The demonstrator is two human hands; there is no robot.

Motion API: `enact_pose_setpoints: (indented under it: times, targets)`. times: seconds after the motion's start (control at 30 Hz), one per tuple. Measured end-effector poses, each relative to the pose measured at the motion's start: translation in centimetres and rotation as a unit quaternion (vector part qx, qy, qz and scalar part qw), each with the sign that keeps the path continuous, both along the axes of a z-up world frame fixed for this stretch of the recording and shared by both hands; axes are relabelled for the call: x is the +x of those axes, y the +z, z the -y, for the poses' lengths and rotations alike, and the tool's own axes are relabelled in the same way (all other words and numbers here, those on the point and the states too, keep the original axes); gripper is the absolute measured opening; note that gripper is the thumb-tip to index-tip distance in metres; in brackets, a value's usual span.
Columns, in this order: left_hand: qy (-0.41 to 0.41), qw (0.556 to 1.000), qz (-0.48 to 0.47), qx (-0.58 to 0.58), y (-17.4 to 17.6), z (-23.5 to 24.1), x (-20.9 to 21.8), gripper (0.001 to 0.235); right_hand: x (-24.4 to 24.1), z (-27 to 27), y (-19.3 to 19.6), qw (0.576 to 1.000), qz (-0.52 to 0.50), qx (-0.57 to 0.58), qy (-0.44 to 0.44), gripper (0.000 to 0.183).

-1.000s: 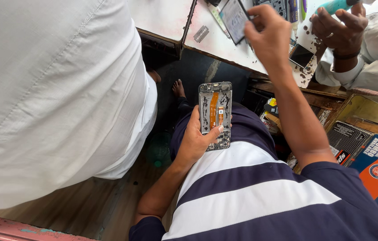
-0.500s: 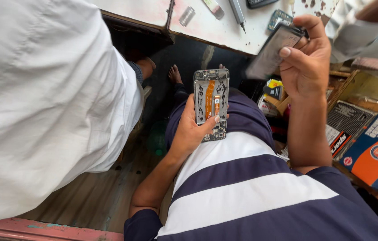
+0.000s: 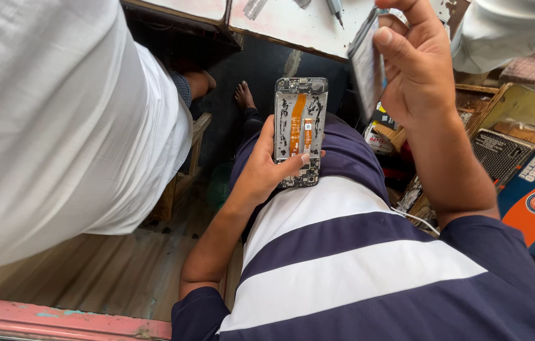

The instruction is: The person holds a disassembled smartphone and manipulates internal components, including a ribbon cable and battery. They then place a battery into the phone chassis and press it into place. The person continues to adjust internal parts and handle the device before handing it to another person.

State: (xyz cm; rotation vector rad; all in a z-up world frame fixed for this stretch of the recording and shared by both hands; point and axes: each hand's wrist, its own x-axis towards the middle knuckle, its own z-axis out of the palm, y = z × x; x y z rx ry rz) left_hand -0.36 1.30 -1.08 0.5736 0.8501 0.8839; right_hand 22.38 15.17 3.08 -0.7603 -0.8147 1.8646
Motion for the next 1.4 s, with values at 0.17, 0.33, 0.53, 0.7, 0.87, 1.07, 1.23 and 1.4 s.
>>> enact_pose_setpoints:
  times: [0.17, 0.33, 0.53, 0.7, 0.87, 1.07, 1.23, 1.4]
  targets:
    - [-0.038, 0.995, -0.005, 0.092, -0.3, -1.3, -1.1, 0.075, 1.3, 0.7, -1.2, 0.999, 0.014, -0.038, 0.032, 0.037]
    - [-0.166, 0.975, -0.040, 0.139, 0.9, -4.6, -4.0, 0.088, 3.9, 1.1, -1.7, 0.995, 0.074, -0.020, 0.066, 0.026]
    - [-0.187, 0.952, -0.158, 0.182, 2.5, -7.0, -6.8, 0.056, 4.4, 5.7, -0.7, 0.984, 0.163, 0.034, 0.061, 0.037]
    - [-0.140, 0.961, -0.112, 0.211, 2.4, -6.9, -6.8, 0.052, 3.6, 7.3, 0.9, 0.954, 0.270, 0.043, 0.126, 0.044]
    - [-0.082, 0.983, -0.078, 0.147, 0.9, -5.9, -5.7, 0.029, 2.2, 8.7, 1.7, 0.892, 0.375, 0.143, 0.209, 0.044]
    - [-0.043, 0.990, -0.066, 0.119, -0.5, -6.3, -4.4, 0.025, 0.0, 9.4, 1.7, 0.839, 0.470, 0.189, 0.199, 0.049]
    - [-0.119, 0.972, -0.131, 0.155, -0.8, -8.4, -4.7, 0.024, -0.7, 9.7, 2.0, 0.775, 0.519, 0.286, 0.218, 0.070]
    - [-0.170, 0.950, -0.181, 0.188, -0.9, -9.8, -4.5, 0.023, -0.3, 10.3, 2.5, 0.695, 0.547, 0.397, 0.245, 0.086]
